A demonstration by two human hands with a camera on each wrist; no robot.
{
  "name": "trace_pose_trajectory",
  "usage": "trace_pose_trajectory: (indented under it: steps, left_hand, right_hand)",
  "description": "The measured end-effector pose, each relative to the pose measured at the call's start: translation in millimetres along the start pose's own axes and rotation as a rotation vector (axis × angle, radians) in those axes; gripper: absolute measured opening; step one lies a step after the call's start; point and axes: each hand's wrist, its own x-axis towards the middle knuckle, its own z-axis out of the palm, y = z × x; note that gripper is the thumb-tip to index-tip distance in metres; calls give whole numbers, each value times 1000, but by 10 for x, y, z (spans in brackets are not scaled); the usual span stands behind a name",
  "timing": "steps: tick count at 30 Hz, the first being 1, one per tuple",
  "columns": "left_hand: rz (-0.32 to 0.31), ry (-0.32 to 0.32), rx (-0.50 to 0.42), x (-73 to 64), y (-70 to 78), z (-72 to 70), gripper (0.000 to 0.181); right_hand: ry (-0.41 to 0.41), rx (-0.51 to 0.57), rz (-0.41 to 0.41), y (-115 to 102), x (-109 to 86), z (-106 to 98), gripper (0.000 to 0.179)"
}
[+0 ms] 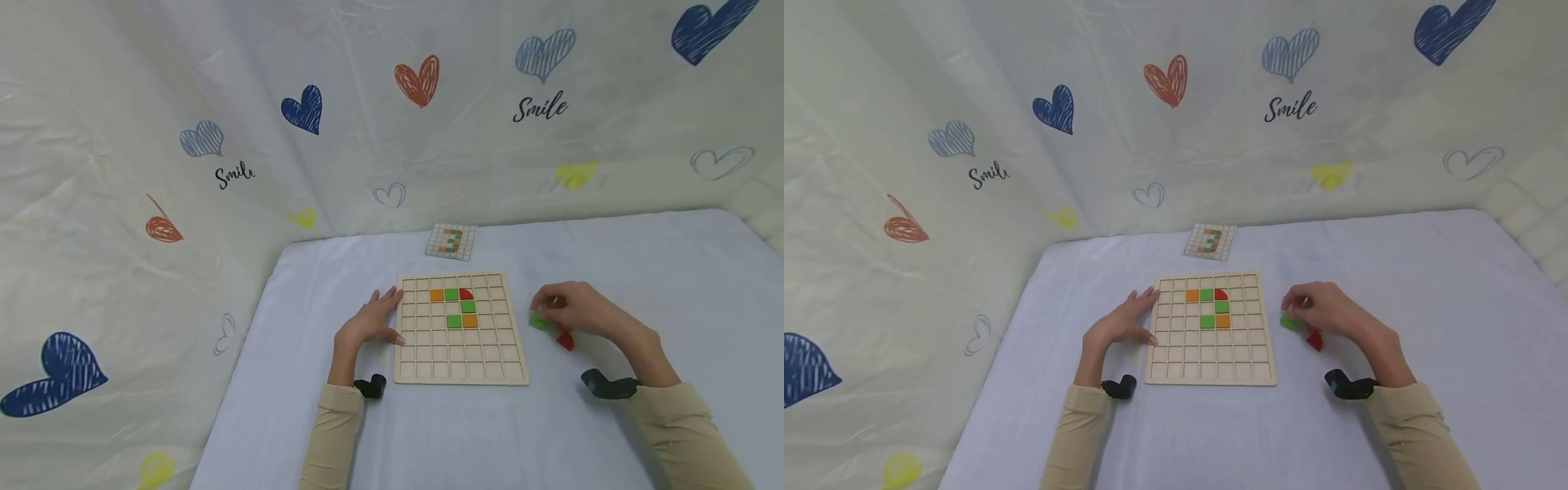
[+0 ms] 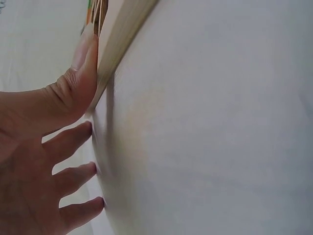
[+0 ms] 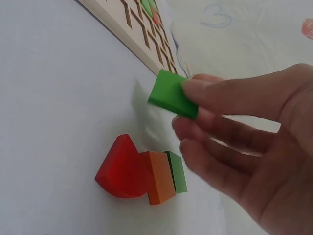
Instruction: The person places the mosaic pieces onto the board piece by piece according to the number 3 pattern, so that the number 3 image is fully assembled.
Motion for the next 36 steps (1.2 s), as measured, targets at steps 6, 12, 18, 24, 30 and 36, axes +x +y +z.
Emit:
trace_pose_trajectory:
  steps: [6,12,18,24,30,36]
  left_hand:
    - [-1,2,-13,-12,8,-6,108]
    - [0,0,-11,-19,23,-15,107]
    - [0,1,-3,-16,17,-11,106]
    - [-2,0,-9,-8,13,-6,107]
    - [-2,-3,-5,-19,32,-11,106]
    - [-6,-4,14,-11,31,-2,105]
  right_hand:
    - [29,31,-1,-19,-1,-11,15]
    - [31,84,-24,-38,-11,-17,16]
    - [18,173,-24,-46,-10,0,22]
    - [1,250,-16,-56,9,33,28]
    - [-8,237,-9,-93,29,64,31]
    - [-25,255,-5,-129,45,92,34]
